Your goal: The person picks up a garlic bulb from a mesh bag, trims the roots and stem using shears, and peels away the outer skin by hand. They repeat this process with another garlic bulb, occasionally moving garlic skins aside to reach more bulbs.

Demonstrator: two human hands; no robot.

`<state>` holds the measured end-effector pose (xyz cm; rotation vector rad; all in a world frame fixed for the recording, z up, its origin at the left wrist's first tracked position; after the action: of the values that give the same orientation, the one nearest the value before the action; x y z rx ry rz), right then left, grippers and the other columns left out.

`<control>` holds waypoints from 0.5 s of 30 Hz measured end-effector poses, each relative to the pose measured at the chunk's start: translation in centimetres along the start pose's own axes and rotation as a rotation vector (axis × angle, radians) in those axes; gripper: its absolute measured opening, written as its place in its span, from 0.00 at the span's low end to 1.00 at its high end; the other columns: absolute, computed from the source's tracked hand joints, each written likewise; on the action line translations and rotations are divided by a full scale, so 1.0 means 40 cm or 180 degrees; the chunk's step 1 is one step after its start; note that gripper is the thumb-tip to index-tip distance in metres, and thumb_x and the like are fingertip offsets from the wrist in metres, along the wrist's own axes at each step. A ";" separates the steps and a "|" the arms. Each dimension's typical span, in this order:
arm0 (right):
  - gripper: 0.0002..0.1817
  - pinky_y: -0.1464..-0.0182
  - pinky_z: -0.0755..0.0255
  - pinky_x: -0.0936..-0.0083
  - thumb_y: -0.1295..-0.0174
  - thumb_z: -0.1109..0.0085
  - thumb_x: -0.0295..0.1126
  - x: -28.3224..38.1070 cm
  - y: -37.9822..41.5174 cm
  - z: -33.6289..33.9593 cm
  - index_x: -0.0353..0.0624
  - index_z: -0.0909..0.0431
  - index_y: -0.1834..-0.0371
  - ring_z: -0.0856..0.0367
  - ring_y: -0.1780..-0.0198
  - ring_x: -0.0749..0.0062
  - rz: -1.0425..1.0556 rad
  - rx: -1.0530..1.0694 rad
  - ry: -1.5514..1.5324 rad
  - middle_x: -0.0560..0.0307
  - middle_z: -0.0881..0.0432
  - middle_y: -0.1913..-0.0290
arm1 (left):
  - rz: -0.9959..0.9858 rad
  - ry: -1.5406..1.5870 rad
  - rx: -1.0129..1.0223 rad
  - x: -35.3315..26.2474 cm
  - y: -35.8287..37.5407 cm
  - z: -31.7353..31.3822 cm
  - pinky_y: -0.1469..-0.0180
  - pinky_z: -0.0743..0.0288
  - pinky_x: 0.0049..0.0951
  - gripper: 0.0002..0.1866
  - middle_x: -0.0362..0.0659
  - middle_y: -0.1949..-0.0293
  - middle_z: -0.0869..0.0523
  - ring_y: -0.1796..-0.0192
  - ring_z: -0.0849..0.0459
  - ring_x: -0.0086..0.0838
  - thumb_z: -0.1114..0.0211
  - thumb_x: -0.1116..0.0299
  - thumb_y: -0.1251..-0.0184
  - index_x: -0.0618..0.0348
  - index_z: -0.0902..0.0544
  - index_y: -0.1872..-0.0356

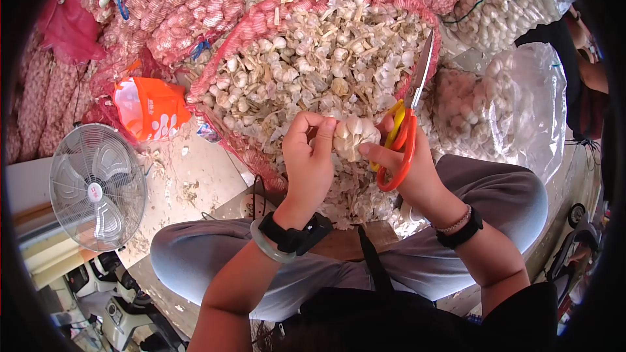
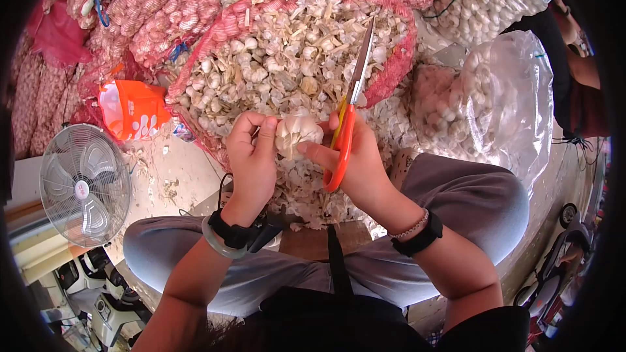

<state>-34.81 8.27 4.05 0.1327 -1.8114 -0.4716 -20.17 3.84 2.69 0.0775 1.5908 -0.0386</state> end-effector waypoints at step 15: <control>0.20 0.77 0.37 0.87 0.50 0.33 0.24 0.007 0.007 -0.021 0.46 0.38 0.64 0.30 0.73 0.88 -0.0092 0.0401 -0.0140 0.68 0.30 0.70 | 0.1280 0.1046 -0.0601 0.082 -0.007 0.032 0.64 0.25 0.22 0.08 0.40 0.71 0.24 0.70 0.22 0.21 0.48 0.73 0.30 0.62 0.31 0.70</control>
<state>-34.07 8.23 4.59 0.2370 -1.8848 -0.3832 -18.99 3.56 -0.63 0.2656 1.8709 0.4574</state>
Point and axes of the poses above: each hand's wrist, its own y-axis away from the middle knuckle, its own z-axis out of the back of the hand, x = y × z, the point moved 7 cm from there along -y, towards the middle knuckle
